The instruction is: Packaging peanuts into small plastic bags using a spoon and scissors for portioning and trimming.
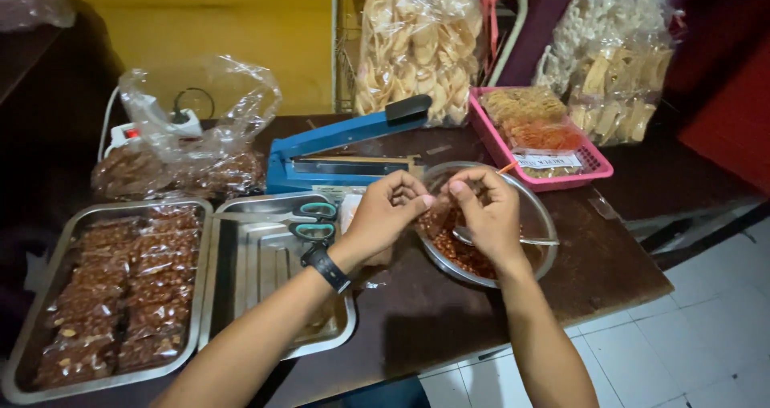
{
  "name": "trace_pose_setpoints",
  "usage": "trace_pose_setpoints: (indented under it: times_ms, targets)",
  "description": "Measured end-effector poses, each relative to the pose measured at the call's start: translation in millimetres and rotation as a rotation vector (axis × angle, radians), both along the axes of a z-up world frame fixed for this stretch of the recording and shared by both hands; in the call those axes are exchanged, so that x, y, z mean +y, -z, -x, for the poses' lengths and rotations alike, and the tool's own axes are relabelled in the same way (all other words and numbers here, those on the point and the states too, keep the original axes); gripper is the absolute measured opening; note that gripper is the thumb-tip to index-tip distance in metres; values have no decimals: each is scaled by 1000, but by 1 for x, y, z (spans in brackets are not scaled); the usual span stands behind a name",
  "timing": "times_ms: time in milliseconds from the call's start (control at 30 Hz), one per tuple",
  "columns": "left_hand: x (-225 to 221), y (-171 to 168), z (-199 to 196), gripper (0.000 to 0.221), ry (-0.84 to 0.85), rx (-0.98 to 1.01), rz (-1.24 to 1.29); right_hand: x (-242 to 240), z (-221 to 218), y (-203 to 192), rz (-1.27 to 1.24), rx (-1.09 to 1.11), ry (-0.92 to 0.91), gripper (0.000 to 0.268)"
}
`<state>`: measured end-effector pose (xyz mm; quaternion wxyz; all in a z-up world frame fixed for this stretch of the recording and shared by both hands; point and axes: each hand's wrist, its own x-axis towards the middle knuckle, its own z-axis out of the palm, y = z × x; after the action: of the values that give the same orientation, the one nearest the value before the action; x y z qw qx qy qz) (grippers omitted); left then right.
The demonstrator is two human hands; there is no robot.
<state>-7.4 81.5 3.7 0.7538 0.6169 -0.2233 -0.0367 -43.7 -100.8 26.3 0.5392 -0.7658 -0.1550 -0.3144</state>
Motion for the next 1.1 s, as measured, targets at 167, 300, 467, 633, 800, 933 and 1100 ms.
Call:
trace_pose_setpoints:
  times_ms: [167, 300, 467, 633, 800, 933, 1100]
  targets:
    - [38, -9, 8, 23, -80, -140, -99, 42, -4, -1, -173, 3, -90, 11]
    - [61, -3, 4, 19, -192, -72, -9, 62, -19, 9, -118, 55, -215, 6]
    - [83, -1, 8, 27, -147, 13, 25, 81, -23, 0, -81, 16, -181, 8]
    - [88, 5, 4, 33, -140, 18, 85, 88, -20, -2, -171, 68, -185, 12]
    - [76, -10, 11, 64, -5, -40, 32, 78, -20, 5, -226, 64, -113, 13]
    - [51, -6, 4, 58, -18, -57, -21, 59, -8, -8, -158, 85, -60, 15]
    - [20, -7, 1, 44, -42, 21, 3, 22, -10, 0, -208, 183, -42, 18]
